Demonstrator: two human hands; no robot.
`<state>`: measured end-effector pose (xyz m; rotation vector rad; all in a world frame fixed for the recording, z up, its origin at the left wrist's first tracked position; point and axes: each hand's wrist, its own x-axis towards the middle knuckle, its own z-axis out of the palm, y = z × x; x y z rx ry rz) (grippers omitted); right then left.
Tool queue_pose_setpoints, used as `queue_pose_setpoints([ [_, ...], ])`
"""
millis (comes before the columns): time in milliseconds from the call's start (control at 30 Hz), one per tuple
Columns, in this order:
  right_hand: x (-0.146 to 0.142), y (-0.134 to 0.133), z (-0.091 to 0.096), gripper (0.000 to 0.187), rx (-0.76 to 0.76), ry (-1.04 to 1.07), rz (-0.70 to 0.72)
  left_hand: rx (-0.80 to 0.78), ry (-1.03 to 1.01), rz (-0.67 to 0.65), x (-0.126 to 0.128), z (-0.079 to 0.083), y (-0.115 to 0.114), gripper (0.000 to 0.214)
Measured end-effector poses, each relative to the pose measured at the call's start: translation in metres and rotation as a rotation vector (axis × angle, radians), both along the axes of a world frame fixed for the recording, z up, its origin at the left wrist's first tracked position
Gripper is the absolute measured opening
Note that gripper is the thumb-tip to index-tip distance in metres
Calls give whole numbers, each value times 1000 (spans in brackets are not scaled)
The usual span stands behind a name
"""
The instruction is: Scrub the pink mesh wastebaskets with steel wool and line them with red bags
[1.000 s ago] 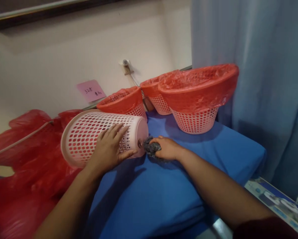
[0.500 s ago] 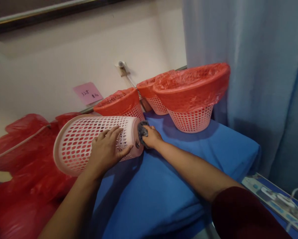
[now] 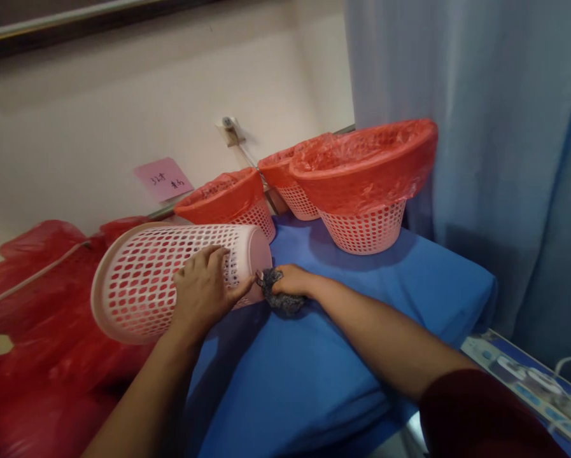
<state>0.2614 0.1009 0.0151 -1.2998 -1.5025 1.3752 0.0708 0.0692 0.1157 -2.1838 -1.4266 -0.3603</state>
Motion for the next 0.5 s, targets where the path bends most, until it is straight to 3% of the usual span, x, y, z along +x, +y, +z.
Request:
queue_pose_setpoints([
  [100, 10, -5, 1, 17, -78, 80, 70, 6, -17, 1, -1, -2, -2, 67],
  [200, 21, 6, 5, 20, -53, 140, -65, 7, -43, -1, 0, -4, -4, 68],
  [333, 12, 20, 20, 52, 123, 237, -335, 1, -42, 9, 2, -3, -5, 67],
  [400, 3, 19, 25, 63, 264, 302, -321, 1, -38, 14, 1, -3, -6, 67],
  [500, -5, 5, 20, 63, 494, 287, -192, 6, -40, 25, 0, -3, -7, 66],
])
